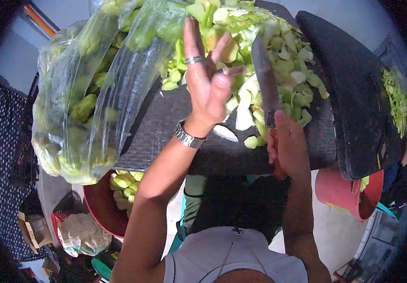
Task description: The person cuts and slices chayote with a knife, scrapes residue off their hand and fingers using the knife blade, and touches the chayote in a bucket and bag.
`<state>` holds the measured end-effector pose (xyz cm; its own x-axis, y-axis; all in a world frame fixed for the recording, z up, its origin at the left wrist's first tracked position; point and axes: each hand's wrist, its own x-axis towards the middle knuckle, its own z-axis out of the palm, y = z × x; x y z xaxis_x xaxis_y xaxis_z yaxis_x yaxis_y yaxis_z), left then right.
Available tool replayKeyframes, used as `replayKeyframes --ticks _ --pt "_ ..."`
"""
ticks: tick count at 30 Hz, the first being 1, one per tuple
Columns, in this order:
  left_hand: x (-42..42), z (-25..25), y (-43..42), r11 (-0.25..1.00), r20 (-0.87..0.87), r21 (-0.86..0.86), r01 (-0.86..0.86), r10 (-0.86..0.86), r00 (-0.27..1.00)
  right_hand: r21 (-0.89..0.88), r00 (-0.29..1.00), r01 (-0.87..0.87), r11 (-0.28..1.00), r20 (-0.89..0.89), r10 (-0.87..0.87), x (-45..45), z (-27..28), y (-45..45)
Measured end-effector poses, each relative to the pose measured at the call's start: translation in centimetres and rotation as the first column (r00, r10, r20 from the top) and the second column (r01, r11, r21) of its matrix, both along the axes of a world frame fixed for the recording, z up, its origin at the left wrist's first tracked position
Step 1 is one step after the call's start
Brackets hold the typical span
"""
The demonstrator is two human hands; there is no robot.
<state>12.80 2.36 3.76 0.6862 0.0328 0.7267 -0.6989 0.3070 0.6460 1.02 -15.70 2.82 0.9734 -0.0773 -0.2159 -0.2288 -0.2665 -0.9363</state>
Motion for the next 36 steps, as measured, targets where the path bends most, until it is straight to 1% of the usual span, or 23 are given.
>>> replayKeyframes --ticks 1,2,3,4,6,8,11,14,15,17,19,22,23,26,29,30,32,36 --pt "0.2 -0.2 0.0 0.998 -0.016 -0.055 0.030 -0.031 0.999 0.052 0.999 0.025 0.998 -0.039 -0.023 0.0 0.7 0.1" --pt "0.2 -0.5 0.2 0.997 -0.027 -0.054 0.062 -0.063 0.998 0.102 0.996 0.050 0.994 -0.080 -0.042 -0.1 1.1 0.2" --pt "0.2 -0.5 0.2 0.995 -0.059 -0.072 0.072 -0.076 0.995 -0.021 0.997 -0.011 1.000 0.073 0.012 -0.1 0.0 0.1" --pt "0.1 -0.4 0.3 0.993 -0.091 -0.089 0.081 -0.089 0.992 -0.149 0.972 -0.053 0.987 0.218 0.086 0.0 -1.4 0.3" --pt "0.2 -0.4 0.3 0.985 -0.148 -0.132 0.107 -0.126 0.981 -0.204 0.949 -0.075 0.976 0.285 0.133 -0.1 -1.8 0.7" --pt "0.2 -0.5 0.3 0.972 -0.206 -0.189 0.137 -0.176 0.963 -0.052 0.988 -0.056 0.997 0.142 0.063 -0.5 -0.4 1.6" --pt "0.3 -0.5 0.3 0.952 -0.265 -0.250 0.174 -0.241 0.934 -0.145 0.985 -0.048 0.988 0.156 0.070 0.1 -1.4 0.6" --pt "0.1 0.3 -0.1 0.980 -0.342 -0.182 0.085 -0.144 0.929 -0.147 0.985 0.040 0.988 0.171 -0.015 0.5 -2.0 -0.1" --pt "0.0 0.4 -0.1 0.980 -0.339 -0.179 0.087 -0.144 0.930 -0.144 0.986 0.060 0.988 0.161 -0.036 0.6 -1.9 -0.3" --pt "-0.1 0.4 -0.1 0.981 -0.334 -0.173 0.090 -0.144 0.932 -0.124 0.995 0.064 0.990 0.087 -0.053 0.9 -0.7 -0.8" --pt "-0.1 0.3 -0.2 0.976 -0.328 -0.181 0.117 -0.172 0.929 -0.093 0.976 0.118 0.989 0.197 -0.098 1.8 0.4 0.4" --pt "-0.3 0.3 -0.5 0.975 -0.329 -0.169 0.144 -0.194 0.924 -0.069 0.925 0.157 0.985 0.358 -0.123 4.0 0.2 1.6" --pt "-0.3 0.3 -0.5 0.976 -0.331 -0.161 0.147 -0.194 0.924 -0.092 0.913 0.170 0.981 0.388 -0.122 4.8 0.3 2.0" --pt "0.0 -0.3 -0.4 0.935 -0.257 -0.247 0.255 -0.317 0.913 -0.215 0.895 0.232 0.949 0.430 -0.121 6.5 1.4 3.2" --pt "0.4 -0.6 -0.1 0.958 -0.210 -0.171 0.232 -0.265 0.941 -0.258 0.849 0.264 0.929 0.520 -0.097 7.1 2.1 3.9" --pt "0.2 -0.3 -0.2 0.964 -0.196 -0.179 0.197 -0.231 0.953 -0.292 0.845 0.266 0.919 0.529 -0.077 7.3 2.0 3.9" --pt "0.4 -0.6 -0.1 0.970 -0.197 -0.153 0.188 -0.217 0.956 -0.360 0.839 0.270 0.893 0.543 -0.035 7.5 1.5 3.8" --pt "0.3 -0.9 0.0 0.984 -0.165 -0.073 0.162 -0.172 0.971 -0.367 0.852 0.258 0.894 0.522 -0.032 7.5 1.6 4.0"
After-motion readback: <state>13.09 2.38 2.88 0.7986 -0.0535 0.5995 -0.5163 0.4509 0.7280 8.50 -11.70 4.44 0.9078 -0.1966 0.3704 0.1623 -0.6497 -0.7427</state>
